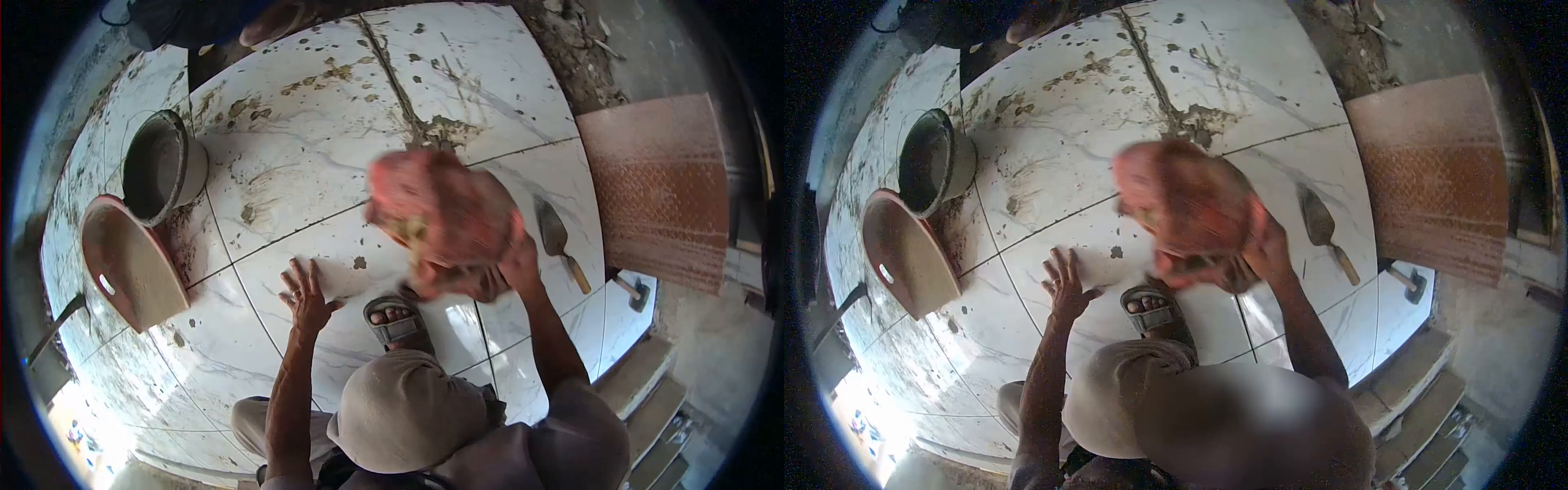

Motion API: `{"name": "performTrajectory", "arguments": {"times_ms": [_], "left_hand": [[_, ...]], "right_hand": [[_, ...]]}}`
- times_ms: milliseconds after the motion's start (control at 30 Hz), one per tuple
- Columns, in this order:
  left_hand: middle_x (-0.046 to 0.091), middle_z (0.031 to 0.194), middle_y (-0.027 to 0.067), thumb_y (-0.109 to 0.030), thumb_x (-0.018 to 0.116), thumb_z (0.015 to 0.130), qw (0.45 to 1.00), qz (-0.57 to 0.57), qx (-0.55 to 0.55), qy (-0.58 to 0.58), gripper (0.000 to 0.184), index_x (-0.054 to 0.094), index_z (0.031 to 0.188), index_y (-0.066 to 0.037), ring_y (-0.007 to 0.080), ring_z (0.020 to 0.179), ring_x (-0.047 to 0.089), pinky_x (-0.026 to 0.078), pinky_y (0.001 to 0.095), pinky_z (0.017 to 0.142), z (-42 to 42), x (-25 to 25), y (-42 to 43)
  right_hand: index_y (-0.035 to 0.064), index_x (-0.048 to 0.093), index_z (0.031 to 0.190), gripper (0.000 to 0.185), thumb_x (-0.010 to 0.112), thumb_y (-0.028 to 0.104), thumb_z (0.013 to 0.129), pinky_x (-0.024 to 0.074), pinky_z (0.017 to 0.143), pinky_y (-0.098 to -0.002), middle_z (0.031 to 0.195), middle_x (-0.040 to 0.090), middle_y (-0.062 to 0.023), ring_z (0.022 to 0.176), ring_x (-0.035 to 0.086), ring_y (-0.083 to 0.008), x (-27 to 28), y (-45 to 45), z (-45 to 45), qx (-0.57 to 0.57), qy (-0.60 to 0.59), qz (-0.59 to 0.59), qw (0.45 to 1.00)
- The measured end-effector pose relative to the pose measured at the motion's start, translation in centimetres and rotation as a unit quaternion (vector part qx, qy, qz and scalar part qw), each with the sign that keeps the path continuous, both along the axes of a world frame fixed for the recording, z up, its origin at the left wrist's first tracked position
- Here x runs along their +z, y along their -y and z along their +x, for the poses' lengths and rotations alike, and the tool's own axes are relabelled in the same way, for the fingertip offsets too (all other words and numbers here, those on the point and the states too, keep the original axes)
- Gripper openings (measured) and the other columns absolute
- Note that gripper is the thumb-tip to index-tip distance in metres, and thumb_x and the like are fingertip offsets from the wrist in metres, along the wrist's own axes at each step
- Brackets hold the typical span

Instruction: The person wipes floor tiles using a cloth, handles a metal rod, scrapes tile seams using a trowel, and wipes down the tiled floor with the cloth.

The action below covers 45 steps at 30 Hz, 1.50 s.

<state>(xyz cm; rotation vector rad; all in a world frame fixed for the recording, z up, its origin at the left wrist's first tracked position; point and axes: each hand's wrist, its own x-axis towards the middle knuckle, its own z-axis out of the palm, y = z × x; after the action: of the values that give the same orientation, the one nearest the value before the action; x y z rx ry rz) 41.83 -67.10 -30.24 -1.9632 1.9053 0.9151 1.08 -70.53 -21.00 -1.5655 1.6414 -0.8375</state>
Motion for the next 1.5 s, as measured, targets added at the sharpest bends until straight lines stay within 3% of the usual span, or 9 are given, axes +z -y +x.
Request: {"name": "performTrajectory", "arguments": {"times_ms": [100, 267, 367, 500, 733, 933, 1167, 1467, 1500], "left_hand": [[-0.01, 0.154, 0.0246, -0.042, 0.083, 0.064, 1.0, 0.008, 0.018, -0.008, 0.118, 0.008, 0.151, -0.014, 0.0563, 0.137, -0.004, 0.014, 0.0783, 0.096, -0.1, 0.2, 0.2], [-0.01, 0.154, 0.0253, -0.036, 0.084, 0.064, 0.999, 0.013, 0.031, -0.014, 0.117, 0.008, 0.151, -0.013, 0.0557, 0.137, -0.005, 0.012, 0.0774, 0.098, -0.3, 0.1, 0.4], [-0.011, 0.153, 0.0256, -0.034, 0.084, 0.065, 0.999, 0.027, 0.035, -0.017, 0.117, 0.008, 0.151, -0.012, 0.0553, 0.137, -0.006, 0.011, 0.077, 0.099, -0.2, 0.1, 0.4], [-0.012, 0.153, 0.0257, -0.034, 0.084, 0.065, 0.999, 0.029, 0.041, -0.019, 0.117, 0.007, 0.151, -0.011, 0.0546, 0.137, -0.009, 0.01, 0.0769, 0.099, -0.3, -0.1, 0.4], [-0.002, 0.154, 0.0256, -0.036, 0.084, 0.064, 0.999, 0.003, 0.038, -0.022, 0.111, 0.017, 0.149, -0.012, 0.056, 0.137, -0.001, 0.015, 0.0783, 0.096, -0.2, 0.9, 0.5], [-0.009, 0.154, 0.0237, -0.037, 0.084, 0.064, 0.999, 0.023, 0.043, -0.021, 0.117, 0.009, 0.151, -0.015, 0.0518, 0.139, -0.008, 0.012, 0.0766, 0.099, -0.1, 0.7, 0.4], [-0.005, 0.154, 0.025, -0.034, 0.085, 0.064, 0.999, 0.019, 0.038, -0.026, 0.112, 0.016, 0.15, -0.013, 0.0573, 0.136, -0.001, 0.015, 0.0795, 0.095, -0.2, 0.9, 0.7], [-0.008, 0.153, 0.0267, -0.039, 0.083, 0.064, 1.0, 0.015, 0.024, 0.007, 0.118, 0.009, 0.15, -0.01, 0.055, 0.137, -0.006, 0.015, 0.0788, 0.096, -0.2, 0.2, 0.4], [-0.008, 0.154, 0.0263, -0.039, 0.084, 0.063, 1.0, 0.014, 0.024, 0.002, 0.118, 0.009, 0.15, -0.01, 0.0548, 0.138, -0.006, 0.016, 0.079, 0.096, -0.2, 0.3, 0.4]], "right_hand": [[0.0006, 0.041, 0.135, 0.059, 0.057, 0.035, 0.091, 0.038, 0.102, -0.0403, 0.13, 0.05, -0.0232, 0.122, 0.048, -0.0349, -5.3, -5.4, -2.0, -0.032, -0.061, 0.061, 0.996], [0.0081, 0.033, 0.14, 0.085, 0.073, 0.043, 0.073, 0.0328, 0.106, -0.0398, 0.136, 0.041, -0.0174, 0.13, 0.036, -0.0263, -11.9, -5.0, 5.5, -0.129, -0.06, -0.038, 0.989], [0.006, 0.03, 0.142, 0.088, 0.07, 0.043, 0.073, 0.0303, 0.107, -0.0447, 0.138, 0.037, -0.0193, 0.129, 0.034, -0.0356, -7.5, 4.8, 9.5, -0.091, -0.159, -0.006, 0.983], [0.003, 0.048, 0.128, 0.054, 0.06, 0.03, 0.082, 0.0386, 0.095, -0.0472, 0.123, 0.053, -0.0183, 0.113, 0.048, -0.0372, -14.3, 15.2, 8.9, 0.006, -0.492, -0.146, 0.858], [0.0038, 0.061, 0.114, 0.046, 0.06, 0.034, 0.079, 0.045, 0.089, -0.0475, 0.112, 0.061, -0.0208, 0.108, 0.056, -0.0396, -5.7, 39.5, 8.9, -0.062, -0.357, -0.035, 0.931], [-0.0028, 0.059, 0.105, 0.043, 0.052, 0.037, 0.09, 0.0478, 0.076, -0.0471, 0.103, 0.061, -0.0288, 0.094, 0.06, -0.046, 2.5, 27.1, 3.0, -0.039, -0.146, -0.116, 0.982], [0.0046, 0.047, 0.132, 0.069, 0.068, 0.034, 0.073, 0.0362, 0.09, -0.0564, 0.13, 0.047, -0.0187, 0.124, 0.04, -0.0394, -11.5, 1.7, 7.8, 0.08, -0.446, -0.03, 0.891], [0.0016, 0.064, 0.109, 0.043, 0.061, 0.032, 0.079, 0.0395, 0.094, -0.0528, 0.124, 0.055, -0.0229, 0.121, 0.047, -0.0377, -14.0, 26.4, 12.8, -0.025, -0.473, -0.148, 0.868], [-0.0015, 0.063, 0.112, 0.043, 0.061, 0.025, 0.079, 0.0421, 0.094, -0.0538, 0.124, 0.056, -0.0256, 0.125, 0.045, -0.0401, -11.6, 30.6, 13.1, 0.011, -0.334, -0.05, 0.941]]}}
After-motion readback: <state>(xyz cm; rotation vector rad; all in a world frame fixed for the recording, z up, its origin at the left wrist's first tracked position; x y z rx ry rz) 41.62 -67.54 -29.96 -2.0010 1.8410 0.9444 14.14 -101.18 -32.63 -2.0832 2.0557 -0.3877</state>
